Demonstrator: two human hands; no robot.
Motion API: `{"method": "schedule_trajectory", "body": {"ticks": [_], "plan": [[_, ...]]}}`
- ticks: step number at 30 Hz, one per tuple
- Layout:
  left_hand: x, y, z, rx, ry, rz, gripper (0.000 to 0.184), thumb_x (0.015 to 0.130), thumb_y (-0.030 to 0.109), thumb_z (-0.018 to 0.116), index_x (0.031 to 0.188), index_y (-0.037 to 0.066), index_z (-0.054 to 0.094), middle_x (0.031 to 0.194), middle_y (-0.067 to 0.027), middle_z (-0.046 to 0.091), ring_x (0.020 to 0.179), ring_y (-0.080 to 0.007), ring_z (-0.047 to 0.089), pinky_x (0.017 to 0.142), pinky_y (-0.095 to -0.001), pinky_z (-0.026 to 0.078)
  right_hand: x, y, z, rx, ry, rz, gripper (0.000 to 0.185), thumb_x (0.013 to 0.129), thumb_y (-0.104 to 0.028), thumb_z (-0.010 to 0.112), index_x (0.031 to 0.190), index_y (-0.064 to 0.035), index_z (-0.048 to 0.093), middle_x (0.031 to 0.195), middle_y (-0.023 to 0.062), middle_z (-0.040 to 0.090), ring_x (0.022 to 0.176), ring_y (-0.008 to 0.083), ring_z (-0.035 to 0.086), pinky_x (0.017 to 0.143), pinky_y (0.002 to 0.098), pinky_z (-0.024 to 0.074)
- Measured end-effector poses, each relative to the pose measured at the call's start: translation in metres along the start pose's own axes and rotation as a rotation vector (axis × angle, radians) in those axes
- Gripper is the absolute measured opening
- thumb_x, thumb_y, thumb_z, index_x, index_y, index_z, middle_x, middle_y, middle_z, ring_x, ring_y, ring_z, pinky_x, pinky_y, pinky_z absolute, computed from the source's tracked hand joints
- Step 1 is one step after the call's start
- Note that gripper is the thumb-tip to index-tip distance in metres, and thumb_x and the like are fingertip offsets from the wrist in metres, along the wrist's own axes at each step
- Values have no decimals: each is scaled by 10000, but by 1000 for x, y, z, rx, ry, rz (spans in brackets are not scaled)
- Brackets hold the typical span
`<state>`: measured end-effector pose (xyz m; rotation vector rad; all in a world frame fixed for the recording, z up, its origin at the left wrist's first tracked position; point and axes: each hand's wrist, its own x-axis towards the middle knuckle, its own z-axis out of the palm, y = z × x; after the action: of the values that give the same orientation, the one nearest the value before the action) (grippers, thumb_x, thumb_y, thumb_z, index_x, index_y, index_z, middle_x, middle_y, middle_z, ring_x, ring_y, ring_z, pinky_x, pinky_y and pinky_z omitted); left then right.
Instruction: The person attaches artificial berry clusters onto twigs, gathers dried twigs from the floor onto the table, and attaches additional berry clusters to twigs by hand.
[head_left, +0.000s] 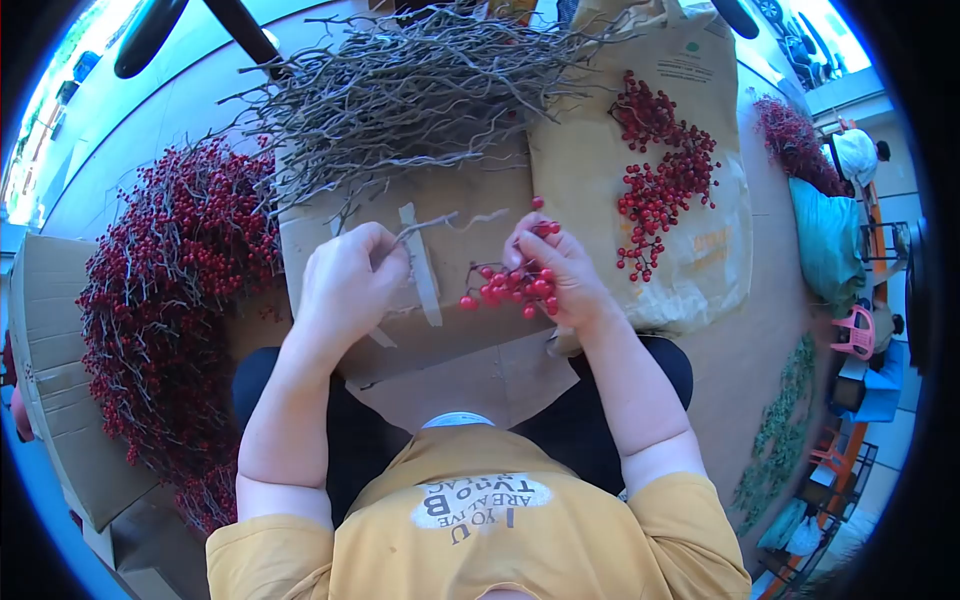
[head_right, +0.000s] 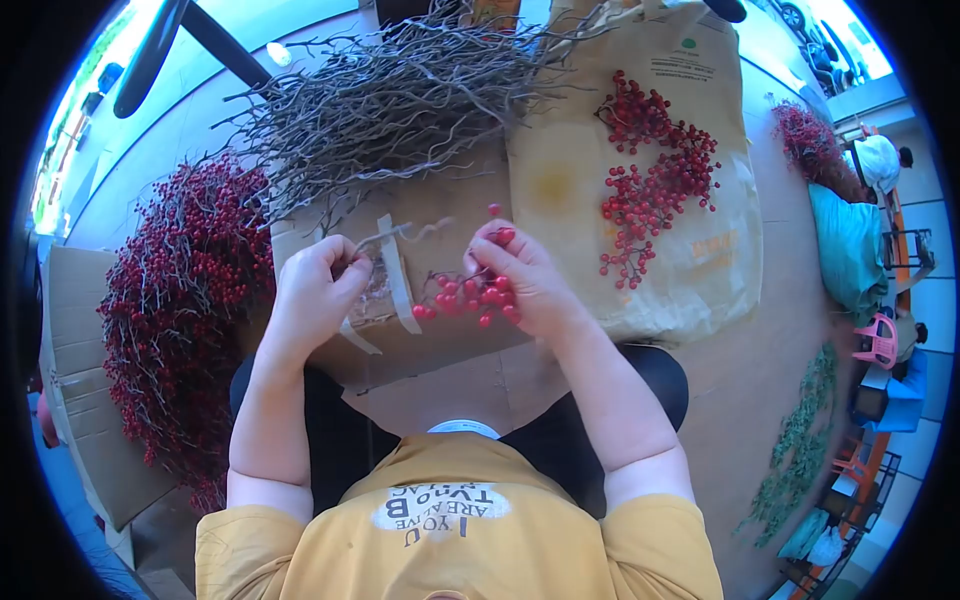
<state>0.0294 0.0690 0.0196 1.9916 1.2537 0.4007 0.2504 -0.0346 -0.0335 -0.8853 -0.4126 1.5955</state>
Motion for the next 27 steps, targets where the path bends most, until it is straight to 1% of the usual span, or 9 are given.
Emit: {"method": "schedule_trajectory", "body": {"ticks": [3,4,8,11,14,17,23,26,27], "plan": [[4,-29,-5,288,-207,8,181,765,170,602,815,4,657,667,-166,619,645,-289,637,634,-390,483,-4,-12,1,-52,9,-46,94,907,-162,606,936,-103,540,793,18,573,688,74,552,628,210,467],[4,-38,2,291,-171,80,207,763,196,592,843,23,673,707,-190,635,688,-365,617,673,-423,480,-5,-13,-2,-66,0,-50,91,903,-154,611,932,-103,542,798,21,576,690,75,553,632,212,469],[0,-37,16,307,-194,-27,200,774,198,603,839,22,672,732,-190,644,732,-359,627,689,-416,482,-5,-8,-2,-21,-12,-15,88,893,-148,626,932,-108,558,828,30,601,742,87,578,671,220,483],[0,-38,18,272,-187,24,183,784,184,598,840,25,671,726,-191,643,722,-359,627,684,-419,481,-5,-3,-2,-12,-16,7,91,893,-156,627,941,-111,564,837,33,610,758,90,587,682,222,488],[0,-38,17,202,-183,94,178,791,175,597,841,20,669,713,-196,637,702,-335,638,659,-402,481,-7,0,1,-37,3,30,108,893,-166,626,950,-105,559,829,35,598,744,93,572,677,221,481],[-3,-36,9,153,-173,38,183,795,177,610,830,5,660,685,-188,626,651,-294,631,624,-374,476,-9,3,0,-42,31,73,97,891,-170,631,921,-103,567,828,30,608,741,86,579,674,216,485],[-9,-19,-8,-61,-226,-89,175,845,149,611,827,-25,616,670,-88,621,630,-136,583,591,-284,456,-6,18,0,-20,26,142,109,895,-190,628,916,-106,563,825,24,615,713,81,591,625,212,495],[-9,-21,8,-613,-350,-152,130,888,121,583,876,-7,594,776,-51,633,727,-96,592,649,-235,461,-4,25,3,40,9,174,112,902,-201,619,929,-112,555,817,22,607,700,81,591,608,220,500],[-9,-16,12,-682,-368,-156,118,895,116,577,890,-2,587,801,-50,632,747,-97,594,672,-230,464,-4,26,5,66,0,185,113,905,-204,616,933,-114,553,814,21,604,697,80,590,605,223,502]]}}
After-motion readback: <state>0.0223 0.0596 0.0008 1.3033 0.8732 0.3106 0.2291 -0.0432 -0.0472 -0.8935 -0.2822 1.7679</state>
